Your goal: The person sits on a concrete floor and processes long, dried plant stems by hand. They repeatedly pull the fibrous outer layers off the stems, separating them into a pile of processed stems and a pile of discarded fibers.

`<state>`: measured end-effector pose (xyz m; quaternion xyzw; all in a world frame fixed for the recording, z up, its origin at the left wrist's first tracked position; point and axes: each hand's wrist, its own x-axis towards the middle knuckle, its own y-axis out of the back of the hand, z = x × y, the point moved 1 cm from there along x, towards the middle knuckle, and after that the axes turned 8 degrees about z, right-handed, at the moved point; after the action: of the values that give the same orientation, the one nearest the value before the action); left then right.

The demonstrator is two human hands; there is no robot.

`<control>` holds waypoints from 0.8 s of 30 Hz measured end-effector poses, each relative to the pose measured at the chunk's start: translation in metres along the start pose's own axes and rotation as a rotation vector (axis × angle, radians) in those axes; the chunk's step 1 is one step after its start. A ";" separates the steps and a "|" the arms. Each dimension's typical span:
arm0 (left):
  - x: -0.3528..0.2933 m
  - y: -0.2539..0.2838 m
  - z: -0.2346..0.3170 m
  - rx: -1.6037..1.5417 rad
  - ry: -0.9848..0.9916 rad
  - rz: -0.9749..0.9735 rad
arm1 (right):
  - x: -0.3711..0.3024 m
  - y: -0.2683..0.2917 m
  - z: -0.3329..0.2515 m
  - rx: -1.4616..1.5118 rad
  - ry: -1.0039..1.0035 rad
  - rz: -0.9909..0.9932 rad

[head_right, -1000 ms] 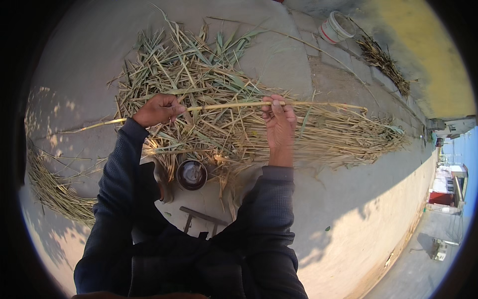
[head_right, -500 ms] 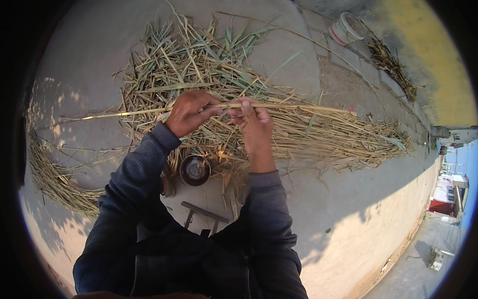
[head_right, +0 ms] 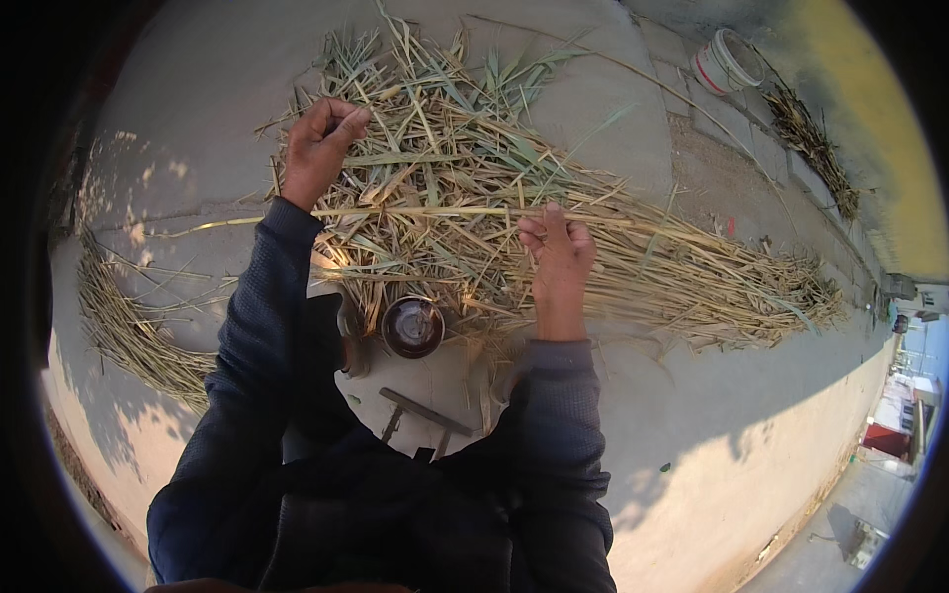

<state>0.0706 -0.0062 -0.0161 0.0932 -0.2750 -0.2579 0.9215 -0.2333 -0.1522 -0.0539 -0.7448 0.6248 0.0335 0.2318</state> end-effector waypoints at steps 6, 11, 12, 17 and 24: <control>-0.034 -0.022 -0.001 0.181 -0.284 -0.440 | 0.004 -0.004 -0.001 0.006 0.025 0.041; -0.049 -0.043 0.011 0.075 -0.071 -0.699 | 0.007 -0.007 -0.004 0.000 0.020 0.060; -0.051 -0.044 0.011 0.042 -0.028 -0.665 | 0.007 -0.007 -0.006 0.014 0.014 0.040; -0.058 -0.049 0.002 -0.267 0.327 -0.584 | 0.004 -0.010 -0.014 -0.017 0.069 -0.023; -0.040 -0.035 -0.004 -0.574 0.652 -0.256 | 0.007 -0.001 -0.018 -0.063 0.098 -0.060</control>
<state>0.0289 -0.0147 -0.0487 -0.0566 0.1261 -0.3928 0.9092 -0.2352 -0.1657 -0.0400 -0.7709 0.6114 0.0097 0.1784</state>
